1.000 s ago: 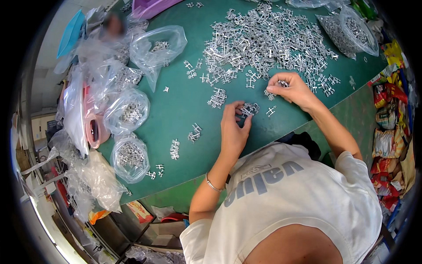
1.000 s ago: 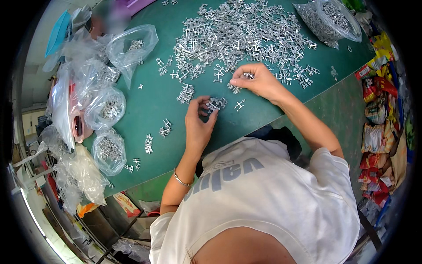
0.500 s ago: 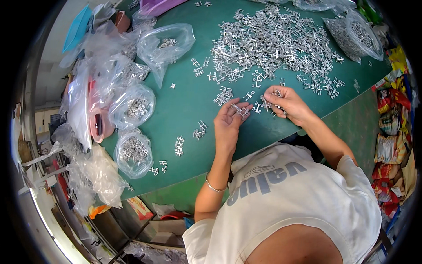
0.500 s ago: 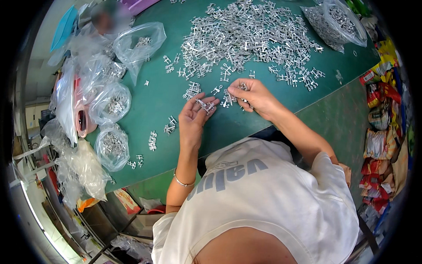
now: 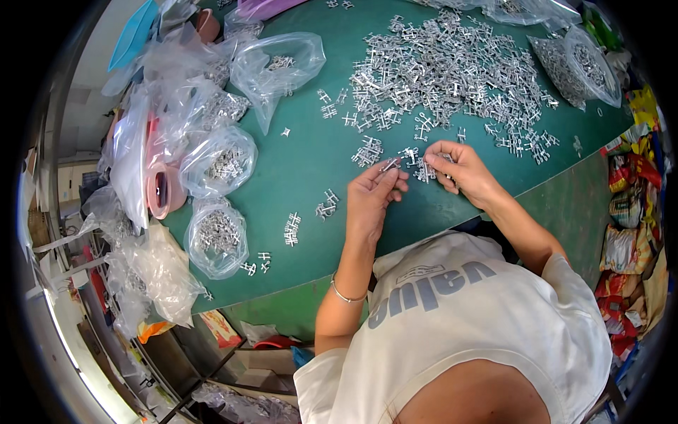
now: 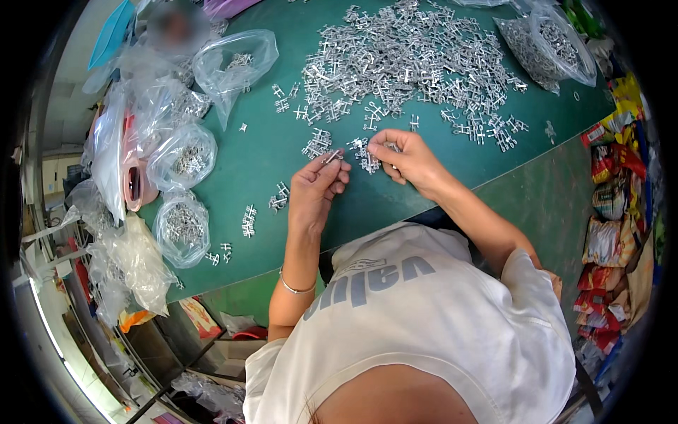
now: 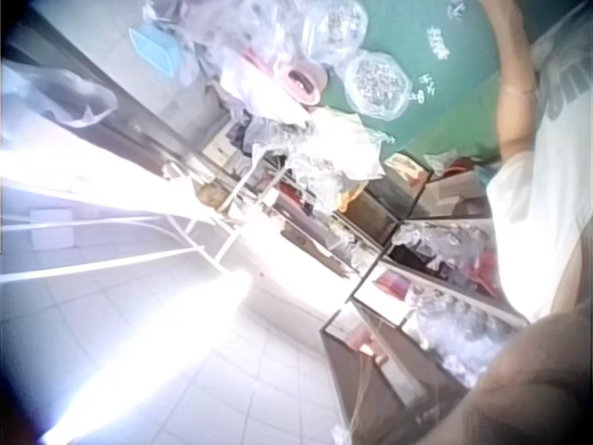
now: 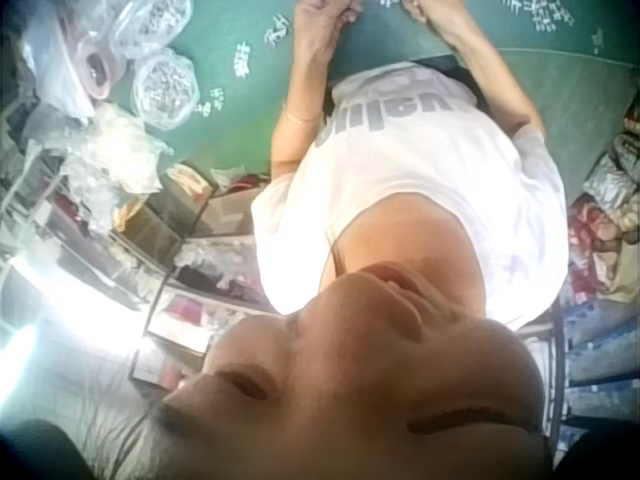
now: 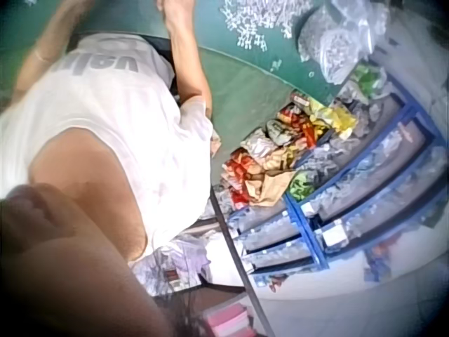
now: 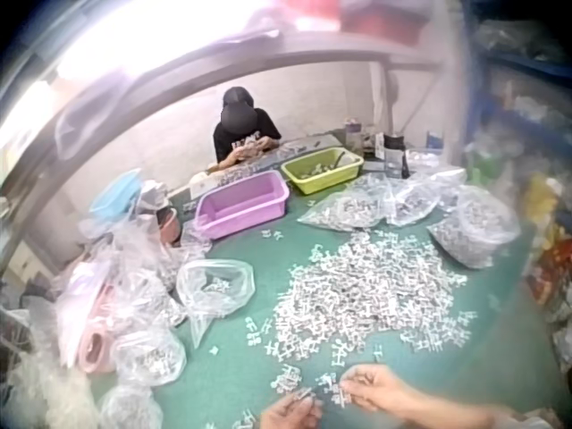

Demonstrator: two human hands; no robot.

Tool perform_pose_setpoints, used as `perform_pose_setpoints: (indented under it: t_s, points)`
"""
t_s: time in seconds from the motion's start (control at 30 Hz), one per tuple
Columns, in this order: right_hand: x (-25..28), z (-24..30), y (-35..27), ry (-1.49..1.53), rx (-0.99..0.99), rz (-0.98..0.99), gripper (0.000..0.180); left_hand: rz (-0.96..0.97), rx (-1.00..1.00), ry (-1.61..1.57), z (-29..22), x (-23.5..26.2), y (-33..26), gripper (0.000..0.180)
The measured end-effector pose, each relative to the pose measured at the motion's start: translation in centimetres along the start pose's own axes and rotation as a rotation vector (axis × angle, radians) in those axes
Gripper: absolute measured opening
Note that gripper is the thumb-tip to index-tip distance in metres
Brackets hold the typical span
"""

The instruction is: The person picks up and sorts small H-shaped metal components by hand on a green workbench, occasionally placing them into plastic containers.

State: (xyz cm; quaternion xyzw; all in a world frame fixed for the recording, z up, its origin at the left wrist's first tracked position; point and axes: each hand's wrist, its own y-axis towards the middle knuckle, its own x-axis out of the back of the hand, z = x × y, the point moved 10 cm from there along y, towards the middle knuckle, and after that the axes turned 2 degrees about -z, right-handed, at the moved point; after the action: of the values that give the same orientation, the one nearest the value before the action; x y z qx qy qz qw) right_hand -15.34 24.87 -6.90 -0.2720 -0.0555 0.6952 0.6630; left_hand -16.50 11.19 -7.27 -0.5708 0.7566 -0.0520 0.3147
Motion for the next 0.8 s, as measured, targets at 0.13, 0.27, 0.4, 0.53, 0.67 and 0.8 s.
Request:
perform_pose_setpoints:
  t_s: [0.13,0.27,0.4,0.53,0.67,0.8]
  points:
    - [0.3,-0.2,0.1,-0.001,0.026,-0.013,0.015,0.096,0.102,-0.25,0.7,-1.0,-0.5,0.03]
    - [0.9,-0.2,0.1,-0.006,0.046,-0.047,0.015,0.104,0.176,-0.385,1.2,-1.5,-0.7,0.032]
    - [2.0,1.0,-0.3,-0.031,0.103,-0.119,0.015,0.106,0.166,-0.386,1.3,-1.3,-1.0,0.032]
    - [3.5,4.1,-0.7,-0.63,0.369,-0.277,0.015,-0.074,0.035,-0.131,1.1,0.3,-1.5,0.027]
    - [1.4,7.3,-2.4,-0.945,0.569,-0.31,0.017,-0.116,-0.009,0.012,1.2,0.4,-1.5,0.025]
    - [-2.5,5.4,-2.4,-0.671,0.539,0.033,0.013,-0.016,0.025,-0.08,2.1,-2.3,-1.1,0.025]
